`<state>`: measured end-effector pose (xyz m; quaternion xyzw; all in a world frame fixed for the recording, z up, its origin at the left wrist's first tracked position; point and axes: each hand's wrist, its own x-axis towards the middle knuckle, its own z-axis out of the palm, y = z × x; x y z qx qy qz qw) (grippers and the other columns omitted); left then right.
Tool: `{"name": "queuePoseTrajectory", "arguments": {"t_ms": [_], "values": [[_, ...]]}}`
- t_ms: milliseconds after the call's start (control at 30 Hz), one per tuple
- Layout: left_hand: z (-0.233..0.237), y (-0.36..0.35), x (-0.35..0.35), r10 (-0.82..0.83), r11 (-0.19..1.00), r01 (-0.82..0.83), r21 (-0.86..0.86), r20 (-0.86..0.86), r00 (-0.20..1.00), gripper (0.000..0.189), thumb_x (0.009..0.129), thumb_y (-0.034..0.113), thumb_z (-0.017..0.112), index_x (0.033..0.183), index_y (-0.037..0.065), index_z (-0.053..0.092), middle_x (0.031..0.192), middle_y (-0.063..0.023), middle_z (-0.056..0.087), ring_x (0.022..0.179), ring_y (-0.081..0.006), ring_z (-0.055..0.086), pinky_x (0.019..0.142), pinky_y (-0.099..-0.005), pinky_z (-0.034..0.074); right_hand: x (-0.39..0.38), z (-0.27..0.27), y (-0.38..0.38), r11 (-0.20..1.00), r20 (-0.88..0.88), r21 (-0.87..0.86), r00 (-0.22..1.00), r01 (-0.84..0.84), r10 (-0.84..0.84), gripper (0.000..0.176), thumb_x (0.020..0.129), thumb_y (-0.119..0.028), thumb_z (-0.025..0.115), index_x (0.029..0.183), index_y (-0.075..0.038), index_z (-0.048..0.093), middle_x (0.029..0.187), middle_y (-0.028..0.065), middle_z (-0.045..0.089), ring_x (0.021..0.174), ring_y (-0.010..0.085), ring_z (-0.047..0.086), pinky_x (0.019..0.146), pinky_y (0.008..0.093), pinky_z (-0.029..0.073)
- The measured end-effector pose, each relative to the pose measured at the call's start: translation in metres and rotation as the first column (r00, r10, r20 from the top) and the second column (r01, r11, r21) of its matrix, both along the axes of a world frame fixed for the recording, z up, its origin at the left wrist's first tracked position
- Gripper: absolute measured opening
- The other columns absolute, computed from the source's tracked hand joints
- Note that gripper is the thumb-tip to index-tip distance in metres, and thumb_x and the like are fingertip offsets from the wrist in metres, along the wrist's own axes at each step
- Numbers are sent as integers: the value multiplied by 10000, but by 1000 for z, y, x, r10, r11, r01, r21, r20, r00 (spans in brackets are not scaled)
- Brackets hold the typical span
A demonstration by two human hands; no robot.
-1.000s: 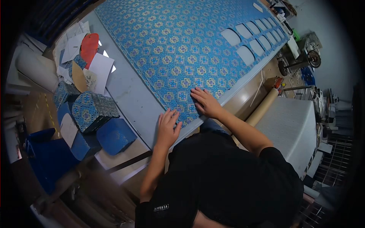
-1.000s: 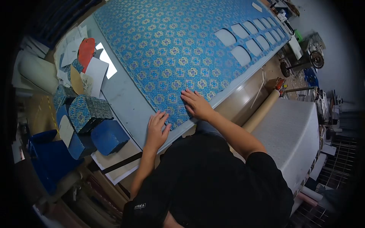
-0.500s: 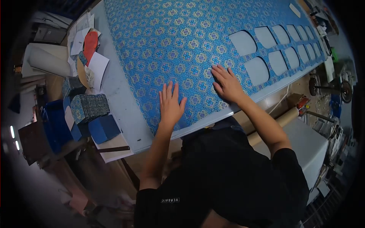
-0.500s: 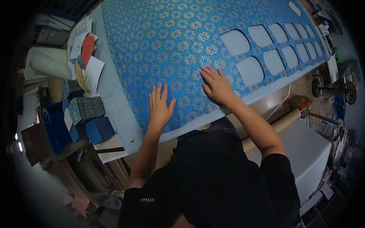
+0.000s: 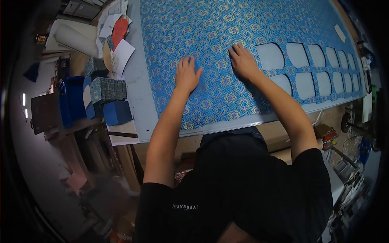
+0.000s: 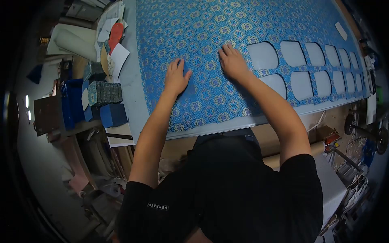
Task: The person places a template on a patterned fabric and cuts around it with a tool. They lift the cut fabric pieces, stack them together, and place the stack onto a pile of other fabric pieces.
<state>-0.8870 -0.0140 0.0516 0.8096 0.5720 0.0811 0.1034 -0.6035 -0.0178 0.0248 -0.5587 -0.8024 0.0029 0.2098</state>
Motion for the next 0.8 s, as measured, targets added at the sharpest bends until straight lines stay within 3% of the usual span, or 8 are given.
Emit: {"name": "queuePoseTrajectory", "arguments": {"t_ms": [133, 267, 333, 400, 500, 633, 800], "values": [[-12, -34, 3, -46, 987, 38, 154, 50, 998, 591, 961, 297, 668, 1442, -2, 497, 1473, -204, 478, 1376, -429, 411, 1144, -539, 340, 1, 9, -34, 999, -50, -30, 998, -25, 24, 419, 963, -137, 592, 1350, 15, 540, 1429, 179, 503, 1388, 375, 440, 1109, 472, 400], [-11, -36, 0, -60, 988, 50, 148, 64, 996, 596, 976, 309, 650, 1458, 1, 485, 1481, -197, 469, 1384, -405, 405, 1136, -546, 343, -3, 17, -35, 1000, -69, 21, 998, -7, 8, 410, 940, -119, 598, 1321, 23, 542, 1376, 176, 521, 1341, 371, 466, 1092, 470, 408], [-1, -27, 0, -90, 992, 83, 98, 77, 993, 582, 958, 308, 667, 1428, 4, 506, 1457, -191, 485, 1367, -398, 422, 1147, -525, 337, -5, 19, -30, 1000, -73, 16, 997, -3, 4, 408, 932, -116, 600, 1311, 22, 544, 1356, 175, 527, 1320, 367, 478, 1083, 474, 413], [-2, -16, 1, -103, 991, 95, 97, 76, 992, 589, 960, 313, 667, 1431, 2, 500, 1461, -191, 480, 1371, -390, 418, 1148, -522, 338, -6, 22, -20, 990, -53, -144, 998, 10, -18, 481, 938, -141, 604, 1390, 0, 521, 1444, 178, 500, 1369, 380, 454, 1132, 478, 389], [-3, -8, 7, -84, 995, 80, 64, 59, 995, 608, 963, 322, 669, 1441, -5, 483, 1466, -194, 472, 1381, -383, 406, 1152, -514, 339, -12, 17, -16, 984, -23, -161, 997, 70, -75, 495, 931, -142, 611, 1396, 1, 517, 1445, 178, 502, 1369, 374, 454, 1137, 476, 387], [-3, -4, 15, -35, 998, 36, 47, -22, 999, 634, 962, 360, 686, 1434, -13, 487, 1479, -191, 451, 1353, -377, 421, 1103, -508, 390, -17, 9, -27, 994, -66, -81, 995, 71, -77, 442, 923, -124, 604, 1337, 15, 539, 1375, 179, 526, 1313, 356, 486, 1095, 478, 407], [26, 18, 16, -56, 991, 50, -127, -44, 997, 638, 912, 406, 743, 1352, -14, 552, 1342, -183, 569, 1288, -381, 468, 1075, -498, 419, -26, 4, -85, 989, -104, -58, 984, 137, -143, 483, 950, -149, 598, 1389, 29, 505, 1509, 198, 452, 1434, 400, 391, 1164, 539, 334]]}}
